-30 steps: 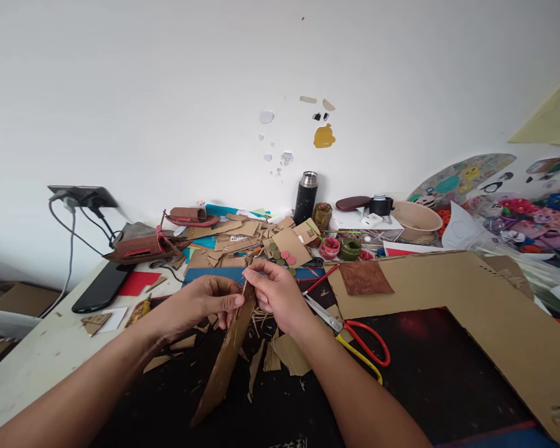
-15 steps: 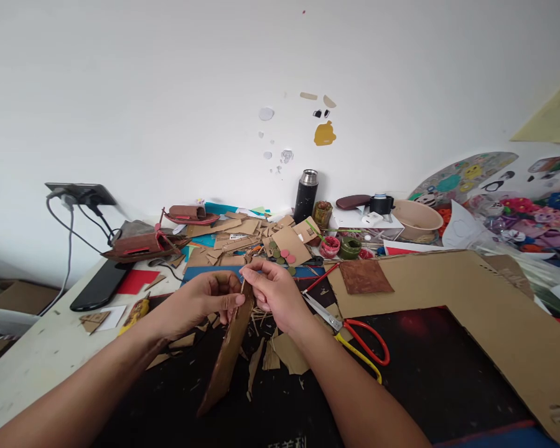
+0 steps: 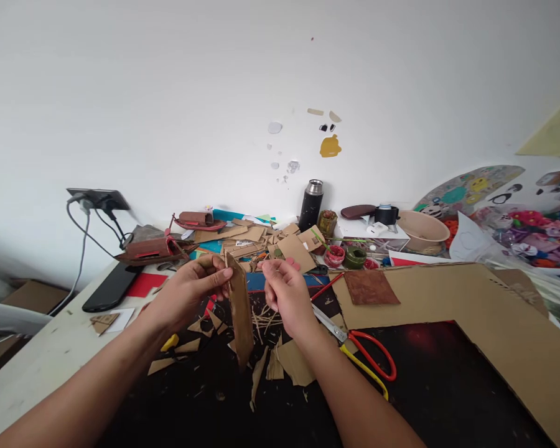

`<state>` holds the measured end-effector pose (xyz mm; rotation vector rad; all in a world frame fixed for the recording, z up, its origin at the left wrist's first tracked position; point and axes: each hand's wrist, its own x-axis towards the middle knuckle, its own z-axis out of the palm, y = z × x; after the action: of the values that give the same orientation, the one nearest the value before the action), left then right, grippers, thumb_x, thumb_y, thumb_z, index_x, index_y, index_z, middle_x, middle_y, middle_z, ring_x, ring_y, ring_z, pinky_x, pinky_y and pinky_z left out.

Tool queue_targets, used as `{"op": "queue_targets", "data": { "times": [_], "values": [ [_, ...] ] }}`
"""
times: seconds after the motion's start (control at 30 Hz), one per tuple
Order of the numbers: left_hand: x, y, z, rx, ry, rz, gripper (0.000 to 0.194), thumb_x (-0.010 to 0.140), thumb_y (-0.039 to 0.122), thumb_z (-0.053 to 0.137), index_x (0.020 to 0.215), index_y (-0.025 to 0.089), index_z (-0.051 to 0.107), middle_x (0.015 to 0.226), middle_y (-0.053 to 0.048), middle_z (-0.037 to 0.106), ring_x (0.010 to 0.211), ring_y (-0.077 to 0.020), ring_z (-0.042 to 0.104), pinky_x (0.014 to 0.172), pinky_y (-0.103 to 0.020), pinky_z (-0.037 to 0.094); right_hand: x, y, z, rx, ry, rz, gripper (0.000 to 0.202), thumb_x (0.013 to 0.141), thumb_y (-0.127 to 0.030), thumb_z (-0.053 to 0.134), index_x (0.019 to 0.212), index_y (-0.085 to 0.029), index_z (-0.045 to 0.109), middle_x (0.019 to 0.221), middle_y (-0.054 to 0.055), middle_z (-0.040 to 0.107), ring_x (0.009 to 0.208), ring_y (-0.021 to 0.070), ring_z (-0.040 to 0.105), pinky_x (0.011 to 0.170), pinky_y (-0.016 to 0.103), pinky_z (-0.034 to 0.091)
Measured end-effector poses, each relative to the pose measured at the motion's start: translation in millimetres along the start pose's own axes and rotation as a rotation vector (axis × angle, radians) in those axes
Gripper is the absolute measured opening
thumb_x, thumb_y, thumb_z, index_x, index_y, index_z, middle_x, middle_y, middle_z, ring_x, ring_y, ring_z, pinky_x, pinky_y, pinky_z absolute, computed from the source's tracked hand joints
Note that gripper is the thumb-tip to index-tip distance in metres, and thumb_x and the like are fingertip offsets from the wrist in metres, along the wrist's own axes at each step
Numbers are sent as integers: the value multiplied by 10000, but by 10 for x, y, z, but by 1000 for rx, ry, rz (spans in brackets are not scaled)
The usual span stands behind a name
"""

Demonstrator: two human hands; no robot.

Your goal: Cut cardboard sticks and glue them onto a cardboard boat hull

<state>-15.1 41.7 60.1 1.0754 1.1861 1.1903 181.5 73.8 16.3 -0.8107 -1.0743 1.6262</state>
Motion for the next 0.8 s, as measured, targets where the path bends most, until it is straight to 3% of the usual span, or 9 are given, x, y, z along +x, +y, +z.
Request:
{"op": "queue_targets", "data": {
  "times": [0.3,0.47,0.6,0.7,0.8],
  "values": [
    [-47,-36,-29,229,-105,69,450,841,582,878,804,201,640,698,21,678,635,-152,643,616,-264,528,-121,46,40,-344,-47,-249,296,982,-512,711,1052,-224,725,588,-72,440,528,129,391,515,270,267],
    [-142,176,63,288,-166,81,431,857,555,864,818,209,609,732,34,645,616,-142,627,593,-271,528,-122,2,27,-212,-49,-177,425,967,-612,726,1141,-225,700,588,-75,479,503,125,416,481,253,295],
    [-159,305,50,402,-242,25,421,875,554,838,805,213,601,737,34,635,622,-147,631,594,-275,525,-115,-66,21,-86,-94,-130,523,931,-692,726,1153,-222,671,521,-102,471,433,109,355,432,242,286],
    [-127,280,-11,521,-380,-46,399,909,556,801,825,221,601,739,36,623,655,-168,657,598,-281,519,-113,-96,27,-63,-143,-117,541,926,-691,729,1180,-215,679,505,-109,477,420,103,338,418,240,281],
    [-85,202,-60,540,-428,-91,396,909,547,803,838,231,575,747,43,621,672,-176,663,624,-297,540,-112,-98,36,-70,-193,-89,549,920,-684,736,1179,-201,694,505,-111,477,419,97,340,418,239,276]
  ]
}}
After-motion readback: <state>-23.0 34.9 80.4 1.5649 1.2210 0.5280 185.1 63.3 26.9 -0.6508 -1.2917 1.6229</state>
